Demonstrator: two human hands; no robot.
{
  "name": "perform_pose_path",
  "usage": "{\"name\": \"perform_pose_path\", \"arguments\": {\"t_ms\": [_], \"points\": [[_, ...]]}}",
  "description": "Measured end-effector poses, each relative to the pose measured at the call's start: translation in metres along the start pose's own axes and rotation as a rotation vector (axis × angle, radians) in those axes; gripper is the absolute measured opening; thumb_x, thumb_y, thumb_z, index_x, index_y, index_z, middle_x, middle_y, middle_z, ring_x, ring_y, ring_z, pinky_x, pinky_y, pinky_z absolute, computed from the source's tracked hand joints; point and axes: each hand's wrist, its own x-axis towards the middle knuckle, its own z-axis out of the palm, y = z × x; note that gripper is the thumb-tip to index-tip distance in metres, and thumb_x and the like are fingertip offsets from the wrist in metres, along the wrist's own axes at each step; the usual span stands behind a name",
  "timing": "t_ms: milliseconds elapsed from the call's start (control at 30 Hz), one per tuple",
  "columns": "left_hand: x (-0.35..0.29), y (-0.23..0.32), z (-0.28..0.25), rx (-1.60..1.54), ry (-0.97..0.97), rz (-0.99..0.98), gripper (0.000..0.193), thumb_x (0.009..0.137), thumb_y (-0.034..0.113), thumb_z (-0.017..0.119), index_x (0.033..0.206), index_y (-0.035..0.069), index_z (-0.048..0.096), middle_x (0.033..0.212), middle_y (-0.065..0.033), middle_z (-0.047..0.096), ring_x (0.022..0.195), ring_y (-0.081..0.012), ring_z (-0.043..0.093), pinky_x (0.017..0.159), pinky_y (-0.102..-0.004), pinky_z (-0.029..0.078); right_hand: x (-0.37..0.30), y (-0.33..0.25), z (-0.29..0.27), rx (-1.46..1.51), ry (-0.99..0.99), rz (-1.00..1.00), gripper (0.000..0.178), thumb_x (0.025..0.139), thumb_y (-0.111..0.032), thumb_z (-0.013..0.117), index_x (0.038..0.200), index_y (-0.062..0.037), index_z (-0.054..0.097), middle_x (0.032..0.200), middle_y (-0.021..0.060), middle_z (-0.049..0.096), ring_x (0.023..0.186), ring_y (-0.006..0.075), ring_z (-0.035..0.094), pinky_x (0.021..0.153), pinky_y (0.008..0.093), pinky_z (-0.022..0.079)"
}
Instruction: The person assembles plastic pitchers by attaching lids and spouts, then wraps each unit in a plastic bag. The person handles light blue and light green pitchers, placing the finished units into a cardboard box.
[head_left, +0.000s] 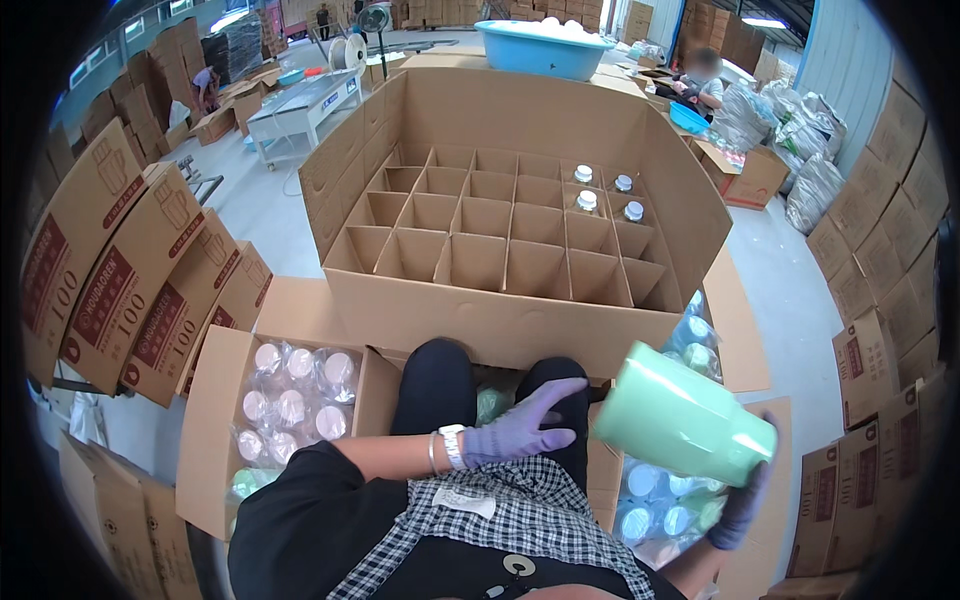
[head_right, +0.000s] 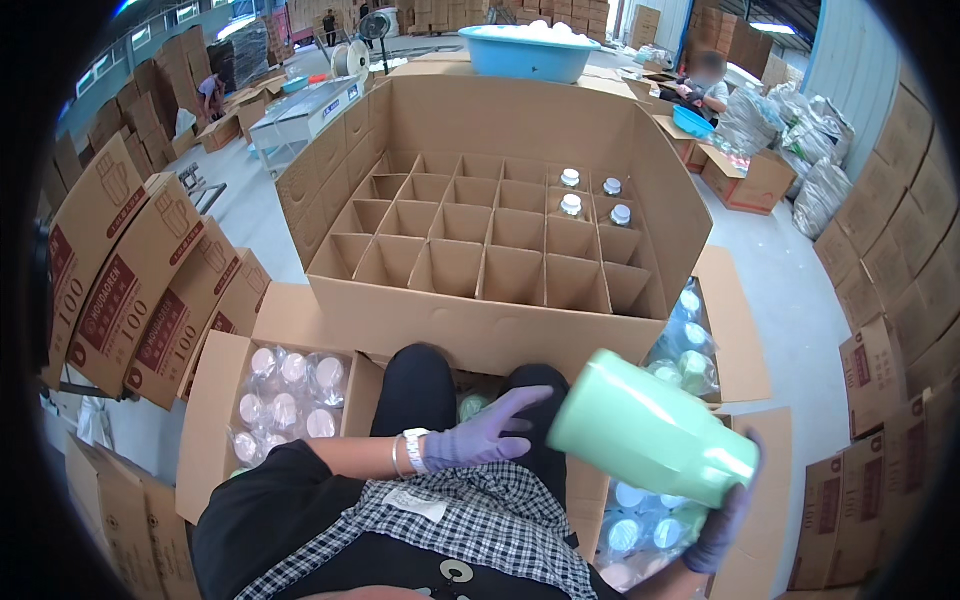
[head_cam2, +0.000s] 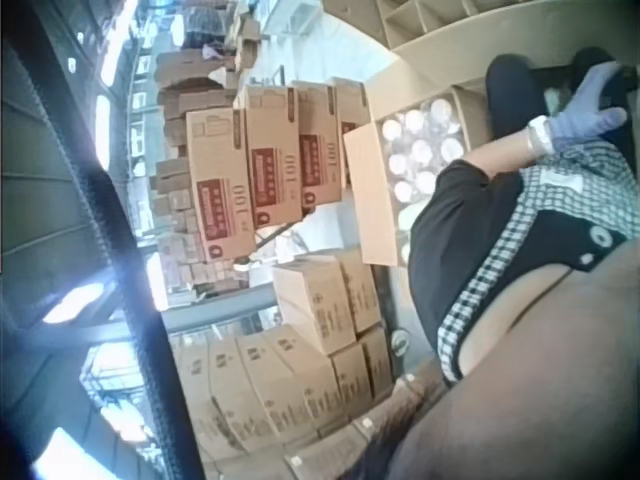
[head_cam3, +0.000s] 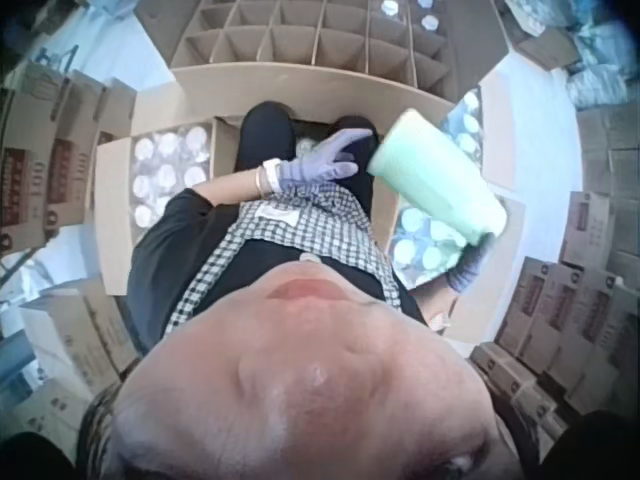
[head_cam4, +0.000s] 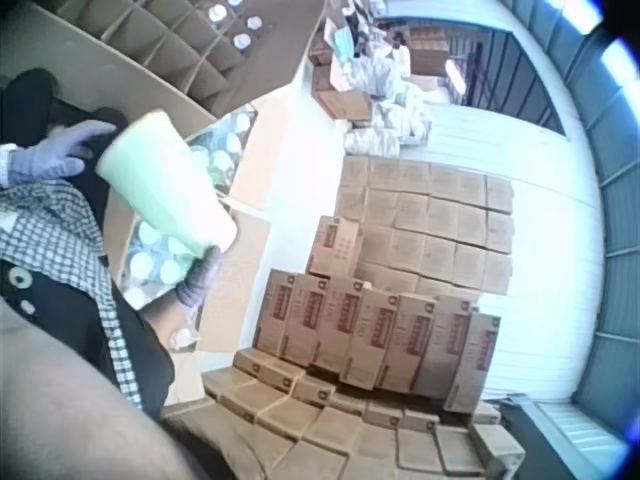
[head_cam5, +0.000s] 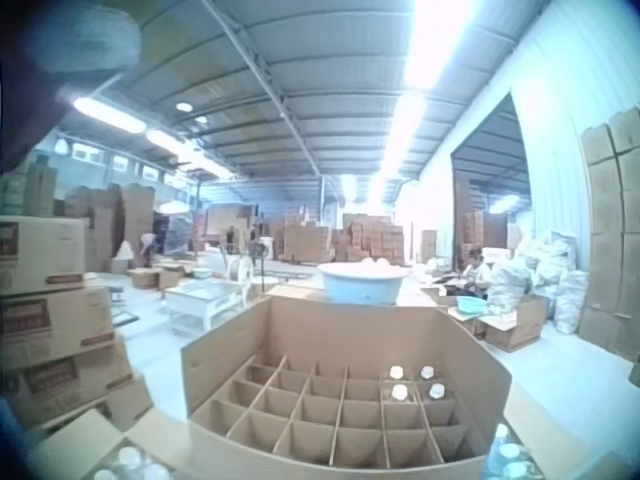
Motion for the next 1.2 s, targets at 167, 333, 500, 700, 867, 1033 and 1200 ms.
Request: {"name": "perform_pose_path", "arguments": {"t_ms": [167, 333, 500, 700, 867, 1033, 1200], "points": [[-0.007, 0.008, -0.04, 0.12, 0.661, 0.205, 0.046, 0.108, 0.039, 0.053, 0.13, 0.0, 0.059, 0.118, -0.0128, 0.066, 0.108, -0.0216, 0.063, 0.098, -0.0373, 0.05, -0.009, 0.079, 0.095, -0.229, -0.241, -0.309, 0.091, 0.077, -0.051, 0.08, 0.147, -0.0055, 0.043, 0.145, 0.0192, 0.047, 0.133, 0.0335, 0.049, 0.112, 0.0486, 0.042], [-0.078, 0.007, -0.141, -0.589, 0.843, 0.203, 0.056, 0.111, 0.049, 0.041, 0.142, 0.003, 0.054, 0.14, -0.0107, 0.06, 0.126, -0.0194, 0.057, 0.112, -0.0363, 0.044, 0.03, 0.058, 0.194, -0.278, -0.532, -1.026, 0.083, 0.065, -0.025, 0.086, 0.14, -0.0155, 0.052, 0.138, 0.0241, 0.048, 0.129, 0.0467, 0.05, 0.105, 0.0555, 0.048], [-0.129, 0.042, -0.151, -0.332, 1.06, 0.197, 0.064, 0.109, 0.055, 0.042, 0.145, 0.003, 0.05, 0.142, -0.0104, 0.058, 0.129, -0.021, 0.056, 0.113, -0.0375, 0.043, 0.204, 0.078, 0.293, -0.843, -0.382, -0.819, 0.083, 0.072, -0.035, 0.079, 0.147, -0.0185, 0.05, 0.145, 0.019, 0.051, 0.129, 0.04, 0.054, 0.107, 0.0501, 0.047], [-0.142, 0.042, -0.139, 0.009, 1.212, 0.338, 0.071, 0.107, 0.063, 0.037, 0.139, 0.001, 0.053, 0.13, -0.0093, 0.062, 0.123, -0.019, 0.058, 0.106, -0.0357, 0.045, 0.215, 0.099, 0.337, -0.845, -0.343, -0.986, 0.071, 0.084, -0.042, 0.077, 0.144, -0.0109, 0.054, 0.148, 0.0207, 0.052, 0.133, 0.0424, 0.052, 0.112, 0.0473, 0.042], [-0.132, 0.031, -0.128, 0.455, 1.131, 0.377, 0.083, 0.103, 0.072, 0.033, 0.139, -0.001, 0.049, 0.132, -0.0116, 0.057, 0.125, -0.0211, 0.054, 0.107, -0.0362, 0.042, 0.074, 0.093, 0.28, 0.077, -1.095, 0.24, 0.085, 0.1, -0.062, 0.053, 0.158, -0.0032, 0.031, 0.153, 0.021, 0.045, 0.141, 0.0313, 0.046, 0.105, 0.0377, 0.043], [-0.112, 0.031, -0.107, 0.672, 0.998, 0.339, 0.081, 0.105, 0.07, 0.031, 0.134, -0.003, 0.053, 0.127, -0.0121, 0.06, 0.112, -0.0244, 0.06, 0.097, -0.0383, 0.048, 0.057, 0.109, 0.243, 0.146, -1.072, 0.262, 0.061, 0.098, -0.056, 0.059, 0.141, -0.0129, 0.049, 0.139, 0.0157, 0.053, 0.115, 0.0261, 0.061, 0.069, 0.0301, 0.056], [-0.106, 0.032, -0.139, -0.14, 0.785, -0.002, 0.067, 0.111, 0.056, 0.033, 0.132, -0.003, 0.058, 0.122, -0.0114, 0.066, 0.11, -0.0175, 0.061, 0.099, -0.0307, 0.048, 0.067, 0.072, 0.237, -0.519, -1.049, -1.293, 0.077, 0.07, -0.034, 0.092, 0.137, -0.0224, 0.054, 0.139, 0.0217, 0.05, 0.122, 0.0412, 0.056, 0.101, 0.0529, 0.048]]}}
